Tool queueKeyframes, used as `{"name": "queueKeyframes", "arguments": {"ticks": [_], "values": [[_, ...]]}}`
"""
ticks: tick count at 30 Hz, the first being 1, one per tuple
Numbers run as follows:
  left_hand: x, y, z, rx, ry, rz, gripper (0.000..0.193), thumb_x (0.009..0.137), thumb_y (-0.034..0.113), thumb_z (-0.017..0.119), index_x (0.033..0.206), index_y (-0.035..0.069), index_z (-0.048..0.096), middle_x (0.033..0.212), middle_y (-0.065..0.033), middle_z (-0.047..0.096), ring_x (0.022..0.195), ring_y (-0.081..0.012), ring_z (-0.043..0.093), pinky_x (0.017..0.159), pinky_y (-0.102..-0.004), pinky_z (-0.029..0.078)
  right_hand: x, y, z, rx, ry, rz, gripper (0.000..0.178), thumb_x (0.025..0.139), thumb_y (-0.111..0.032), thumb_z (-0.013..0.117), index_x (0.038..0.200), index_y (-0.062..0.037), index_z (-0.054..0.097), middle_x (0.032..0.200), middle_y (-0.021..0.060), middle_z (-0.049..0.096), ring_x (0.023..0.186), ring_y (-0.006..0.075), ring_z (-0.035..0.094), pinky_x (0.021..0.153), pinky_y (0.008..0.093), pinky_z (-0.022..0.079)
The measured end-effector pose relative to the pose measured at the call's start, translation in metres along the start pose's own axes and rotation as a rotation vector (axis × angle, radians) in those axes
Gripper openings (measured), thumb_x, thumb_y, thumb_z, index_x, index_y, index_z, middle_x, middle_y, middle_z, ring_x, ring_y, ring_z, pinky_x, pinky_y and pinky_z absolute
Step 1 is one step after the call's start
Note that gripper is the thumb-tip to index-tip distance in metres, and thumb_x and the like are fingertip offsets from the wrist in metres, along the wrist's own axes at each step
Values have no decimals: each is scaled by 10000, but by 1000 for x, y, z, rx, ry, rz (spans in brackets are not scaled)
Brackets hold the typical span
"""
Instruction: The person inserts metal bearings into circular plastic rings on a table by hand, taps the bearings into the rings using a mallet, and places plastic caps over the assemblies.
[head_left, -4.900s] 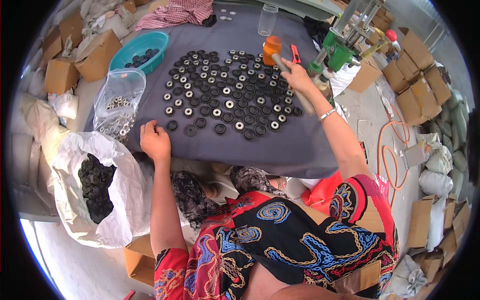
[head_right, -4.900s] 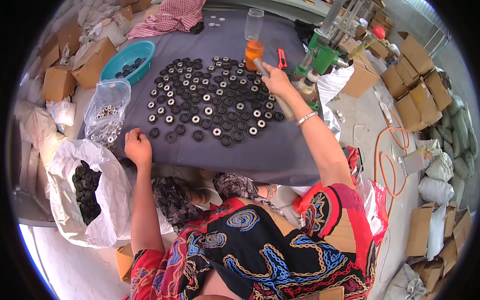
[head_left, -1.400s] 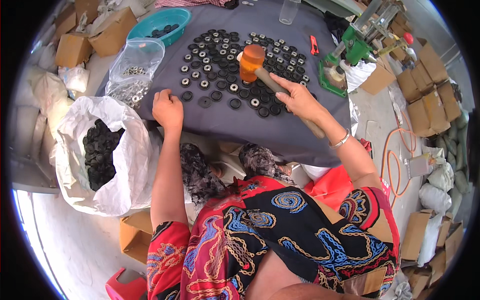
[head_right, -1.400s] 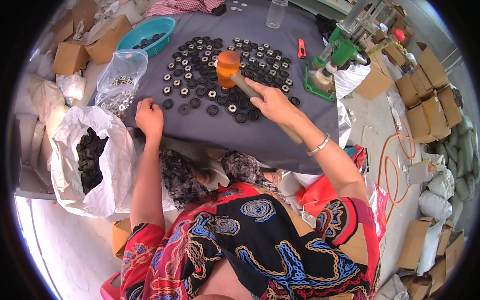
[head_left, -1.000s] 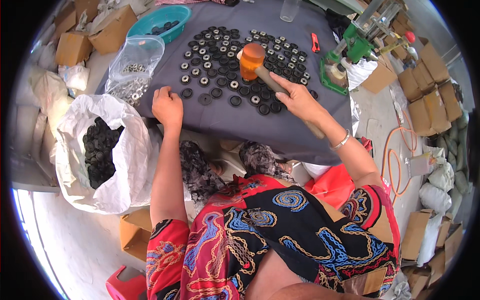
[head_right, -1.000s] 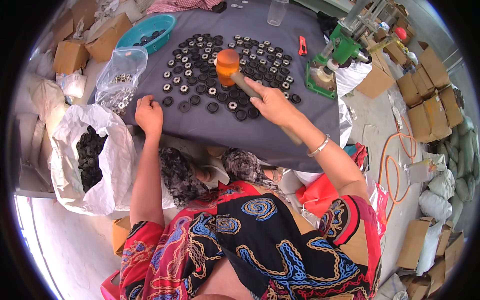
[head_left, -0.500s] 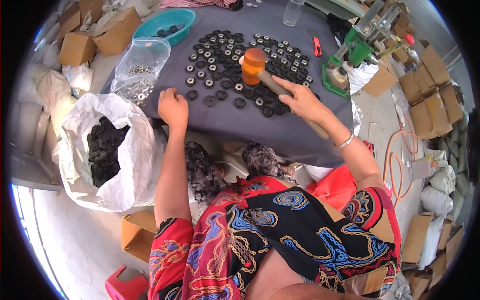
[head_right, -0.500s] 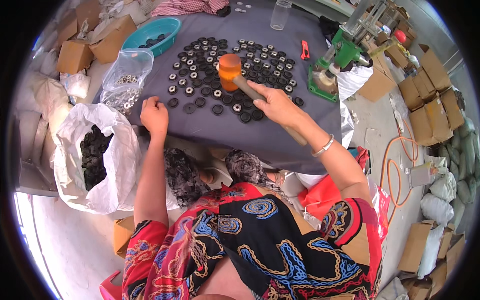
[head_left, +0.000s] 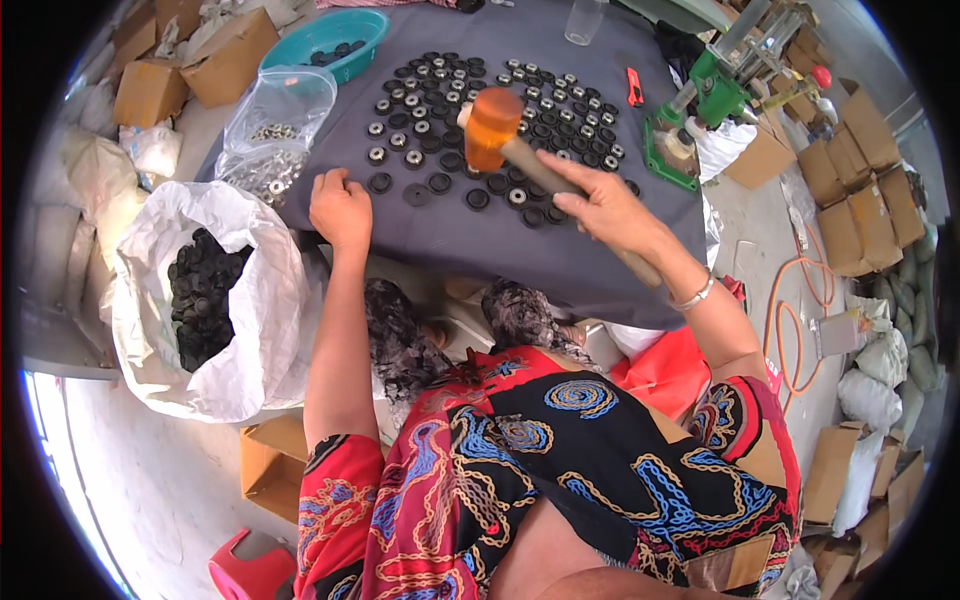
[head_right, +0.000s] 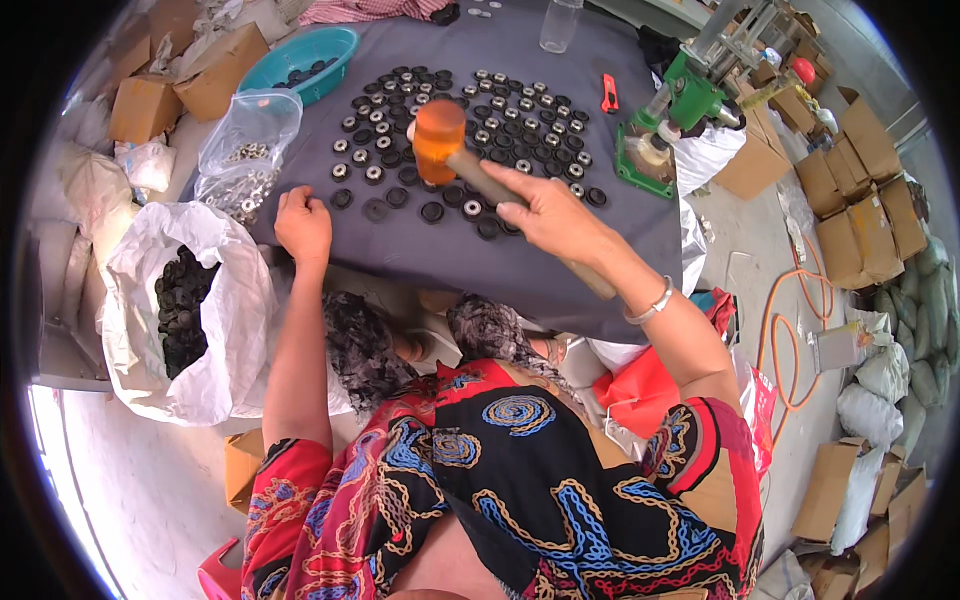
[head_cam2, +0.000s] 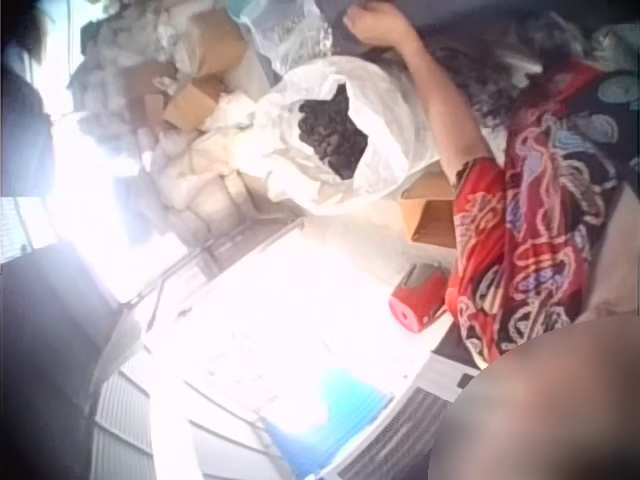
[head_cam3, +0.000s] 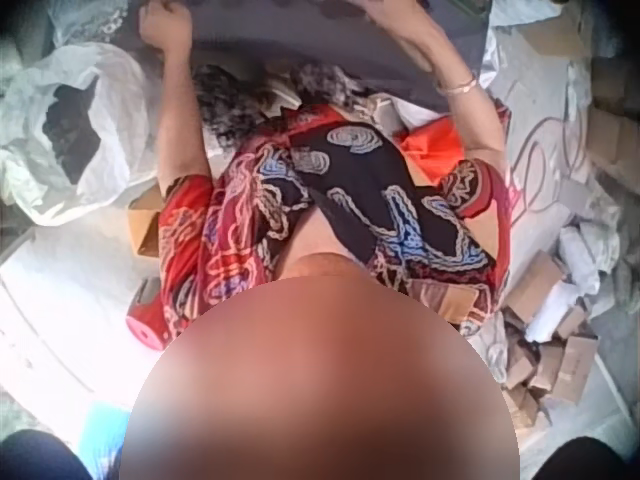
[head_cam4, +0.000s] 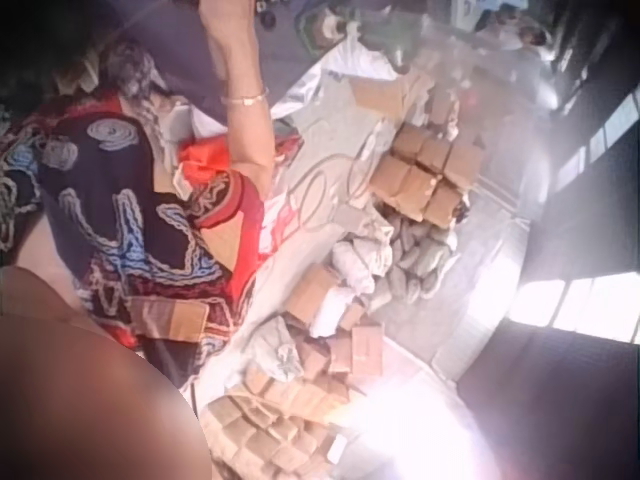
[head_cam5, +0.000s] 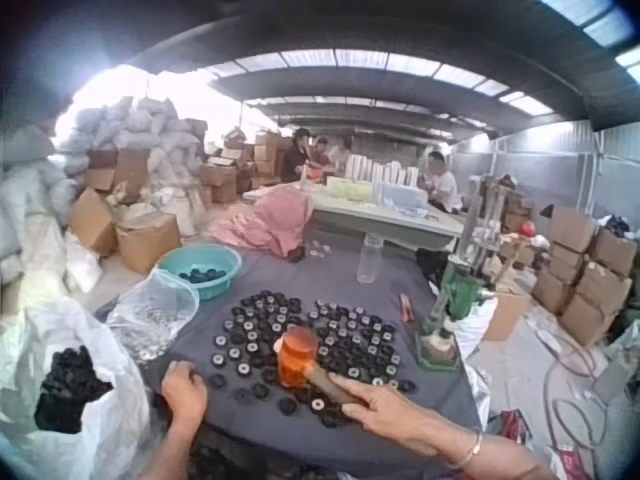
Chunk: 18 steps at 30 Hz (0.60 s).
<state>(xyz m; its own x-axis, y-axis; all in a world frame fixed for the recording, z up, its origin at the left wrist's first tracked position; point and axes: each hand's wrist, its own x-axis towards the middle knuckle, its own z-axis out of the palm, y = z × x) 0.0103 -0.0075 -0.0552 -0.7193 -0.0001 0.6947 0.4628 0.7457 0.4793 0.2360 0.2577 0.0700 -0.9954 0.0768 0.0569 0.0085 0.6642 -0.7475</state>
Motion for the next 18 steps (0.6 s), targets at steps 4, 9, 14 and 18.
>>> {"name": "queueKeyframes", "arguments": {"ticks": [4, 9, 14, 18], "values": [[0, -4, -2, 0, 13, -3, 144, 719, 57, 586, 840, 50, 665, 846, -116, 628, 773, -334, 614, 675, -434, 494, -33, -19, -19, 29, 9, 79, 563, 909, -84, 547, 1441, -211, 410, 1050, 5, 625, 621, 52, 485, 572, 228, 465], [3, 6, 2, 13, 22, 69, 145, 720, 59, 591, 843, 56, 666, 841, -113, 632, 778, -332, 618, 679, -434, 498, -52, 38, 6, -279, 126, -235, 583, 891, -57, 564, 1440, -176, 407, 1207, 24, 618, 647, 77, 506, 635, 257, 499], [-3, -8, 1, -4, 10, 38, 137, 733, 63, 590, 849, 68, 663, 844, -94, 635, 749, -318, 623, 660, -421, 501, -63, 14, -1, 0, 96, -72, 548, 922, -86, 534, 1440, -209, 404, 1136, 30, 632, 640, 67, 519, 605, 249, 507], [0, -4, 1, -19, -3, 16, 139, 736, 67, 589, 854, 63, 663, 849, -84, 638, 741, -311, 625, 653, -414, 499, -80, 8, -41, 19, 277, -77, 563, 922, -89, 536, 1449, -226, 393, 1066, 3, 635, 582, 47, 475, 574, 222, 487]]}}
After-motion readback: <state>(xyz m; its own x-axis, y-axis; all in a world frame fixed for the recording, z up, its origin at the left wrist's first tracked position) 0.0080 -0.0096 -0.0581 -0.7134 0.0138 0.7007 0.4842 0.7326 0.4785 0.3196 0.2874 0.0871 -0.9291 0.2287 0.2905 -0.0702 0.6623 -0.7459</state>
